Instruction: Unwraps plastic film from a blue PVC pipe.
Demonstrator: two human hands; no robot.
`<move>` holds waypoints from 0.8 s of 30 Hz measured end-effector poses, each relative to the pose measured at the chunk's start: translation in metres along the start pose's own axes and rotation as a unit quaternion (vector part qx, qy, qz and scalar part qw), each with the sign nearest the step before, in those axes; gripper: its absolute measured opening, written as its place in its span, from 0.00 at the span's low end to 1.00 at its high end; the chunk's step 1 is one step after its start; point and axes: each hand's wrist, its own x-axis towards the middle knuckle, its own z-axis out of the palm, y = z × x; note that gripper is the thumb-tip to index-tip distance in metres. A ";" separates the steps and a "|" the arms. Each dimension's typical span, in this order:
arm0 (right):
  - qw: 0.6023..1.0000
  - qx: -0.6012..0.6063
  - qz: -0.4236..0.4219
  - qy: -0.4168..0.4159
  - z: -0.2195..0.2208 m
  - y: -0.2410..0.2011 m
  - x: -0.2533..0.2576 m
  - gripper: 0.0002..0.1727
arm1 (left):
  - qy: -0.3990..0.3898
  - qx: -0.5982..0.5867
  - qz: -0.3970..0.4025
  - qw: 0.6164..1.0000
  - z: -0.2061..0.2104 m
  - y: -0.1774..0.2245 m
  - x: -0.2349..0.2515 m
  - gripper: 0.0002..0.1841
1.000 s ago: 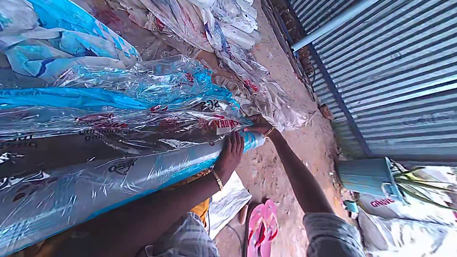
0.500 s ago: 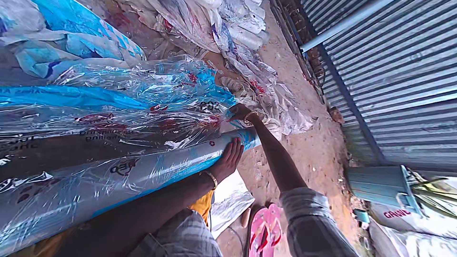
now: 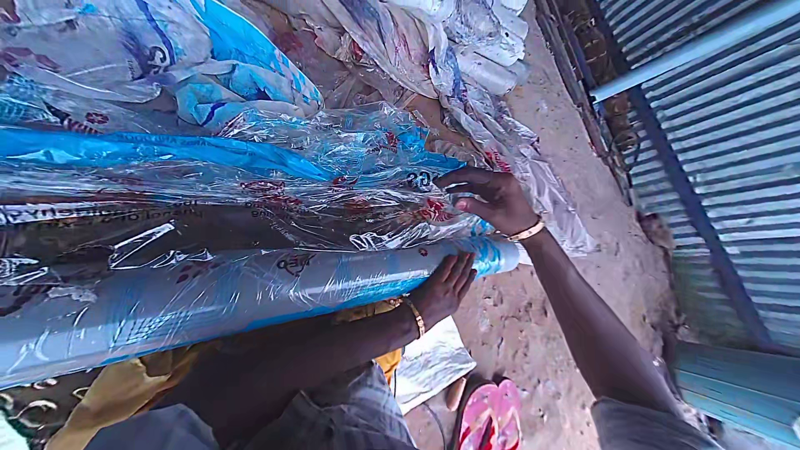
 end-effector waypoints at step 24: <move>0.859 -0.349 -0.350 -0.131 0.136 0.081 0.118 0.19 | 0.142 0.082 -0.183 0.969 -0.056 -0.059 -0.143 0.18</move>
